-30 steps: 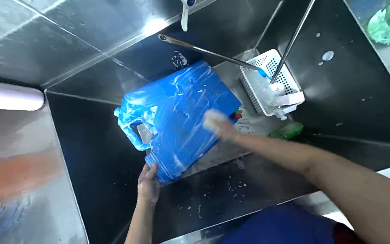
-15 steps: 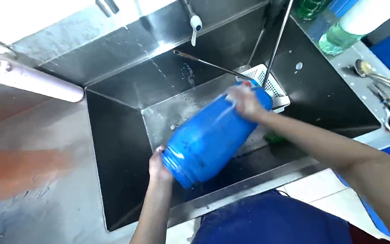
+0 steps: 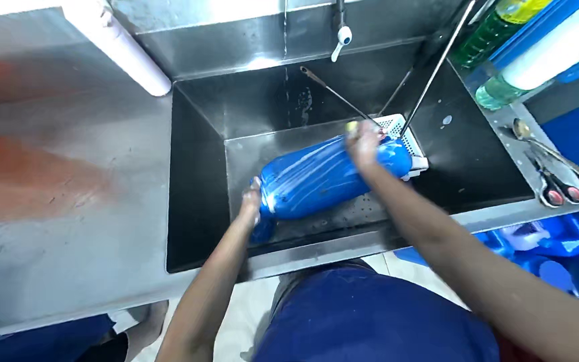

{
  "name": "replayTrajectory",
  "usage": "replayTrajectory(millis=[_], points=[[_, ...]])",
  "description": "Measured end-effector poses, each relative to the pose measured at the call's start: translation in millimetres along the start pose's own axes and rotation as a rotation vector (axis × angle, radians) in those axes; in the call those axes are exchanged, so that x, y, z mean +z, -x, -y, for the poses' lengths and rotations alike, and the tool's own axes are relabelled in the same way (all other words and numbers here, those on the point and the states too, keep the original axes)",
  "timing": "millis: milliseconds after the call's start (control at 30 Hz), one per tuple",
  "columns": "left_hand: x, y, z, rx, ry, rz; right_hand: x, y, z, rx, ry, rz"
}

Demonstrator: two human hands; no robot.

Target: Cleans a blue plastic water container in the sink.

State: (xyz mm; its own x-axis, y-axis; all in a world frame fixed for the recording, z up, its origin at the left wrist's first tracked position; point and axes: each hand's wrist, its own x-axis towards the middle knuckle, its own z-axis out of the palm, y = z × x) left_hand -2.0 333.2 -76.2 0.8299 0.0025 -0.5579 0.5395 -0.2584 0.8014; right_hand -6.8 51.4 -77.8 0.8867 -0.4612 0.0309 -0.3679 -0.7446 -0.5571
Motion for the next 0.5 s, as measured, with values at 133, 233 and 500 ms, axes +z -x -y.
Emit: replayTrajectory(millis=[133,233,500], points=[[-28,-26,-18,0.028,-0.186,0.022,79,94,94,-0.663,-0.107,0.239],[-41,-38,-32,-0.031,-0.263,-0.031,29,57,40,-0.421,0.052,0.321],[-39,-35,-39,-0.029,-0.35,-0.049,-61,74,-93,-0.191,0.142,0.503]])
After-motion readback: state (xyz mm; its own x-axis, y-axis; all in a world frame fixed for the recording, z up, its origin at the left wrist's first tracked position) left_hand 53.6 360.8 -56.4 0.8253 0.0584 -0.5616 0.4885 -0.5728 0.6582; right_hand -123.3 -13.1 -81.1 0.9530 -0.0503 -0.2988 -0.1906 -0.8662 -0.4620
